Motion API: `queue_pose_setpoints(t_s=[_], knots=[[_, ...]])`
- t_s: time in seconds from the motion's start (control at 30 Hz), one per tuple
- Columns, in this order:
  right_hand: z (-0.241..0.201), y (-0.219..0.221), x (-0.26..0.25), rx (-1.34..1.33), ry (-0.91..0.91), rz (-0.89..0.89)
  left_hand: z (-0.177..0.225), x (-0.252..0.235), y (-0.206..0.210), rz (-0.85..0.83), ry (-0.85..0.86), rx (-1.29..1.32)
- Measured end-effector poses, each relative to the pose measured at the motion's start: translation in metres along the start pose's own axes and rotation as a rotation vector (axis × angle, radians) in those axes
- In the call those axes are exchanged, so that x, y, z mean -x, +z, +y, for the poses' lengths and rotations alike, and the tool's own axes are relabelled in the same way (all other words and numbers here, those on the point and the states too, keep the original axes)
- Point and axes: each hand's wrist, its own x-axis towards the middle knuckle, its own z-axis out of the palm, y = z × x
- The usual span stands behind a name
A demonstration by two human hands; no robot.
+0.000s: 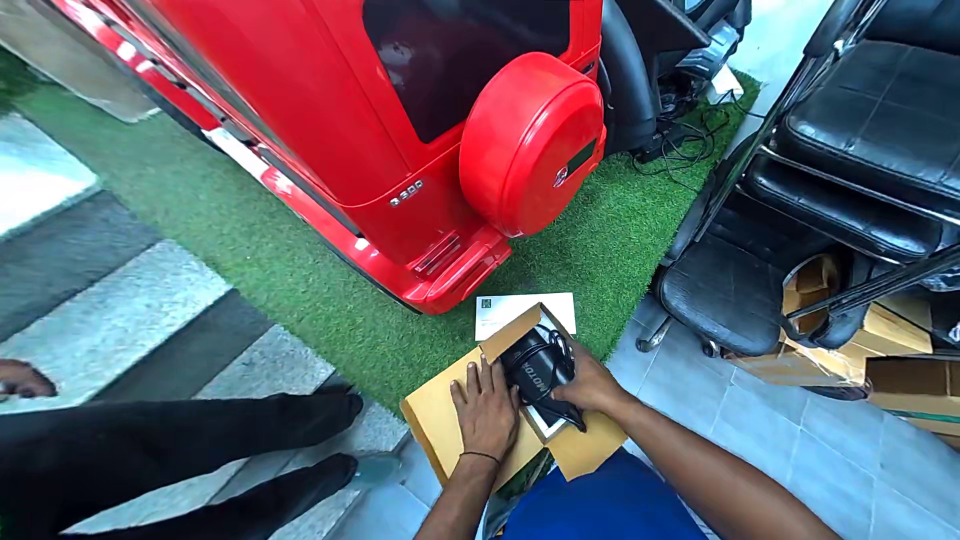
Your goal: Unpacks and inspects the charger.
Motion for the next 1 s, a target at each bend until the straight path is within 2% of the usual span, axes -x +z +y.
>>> queue_pose_setpoints(t_s=[0.07, 0.17, 0.3, 0.47, 0.57, 0.67, 0.77, 0.83, 0.9, 1.0], knots=[[0.012, 0.002, 0.004, -0.058, 0.063, -0.046, 0.005, -0.005, -0.003, -0.024, 0.007, -0.068], [0.028, 0.016, -0.002, -0.320, 0.048, -0.050, 0.011, -0.014, 0.001, -0.005, 0.010, -0.099], [0.021, 0.023, -0.001, -0.477, 0.086, -0.001, 0.005, -0.016, 0.012, 0.063, 0.041, -0.085], [0.026, 0.017, -0.011, -0.624, 0.076, -0.097, 0.006, -0.021, -0.006, -0.049, 0.048, -0.098], [0.025, 0.018, -0.014, -0.553, 0.061, -0.091, 0.004, -0.020, -0.008, -0.046, 0.047, 0.039], [0.036, 0.024, -0.013, -0.522, -0.044, -0.100, 0.002, -0.020, -0.009, -0.035, 0.057, 0.260], [0.038, 0.027, -0.009, -0.282, -0.066, -0.137, -0.006, -0.019, -0.015, -0.086, 0.056, 0.412], [0.025, 0.017, -0.001, -0.240, 0.005, -0.154, -0.010, -0.027, -0.021, -0.131, 0.016, 0.408], [0.006, -0.008, 0.012, -0.359, 0.062, -0.217, -0.013, -0.042, -0.035, -0.162, -0.048, 0.415], [-0.007, -0.052, 0.035, -0.514, 0.088, -0.303, -0.017, -0.051, -0.062, -0.169, -0.145, 0.621]])
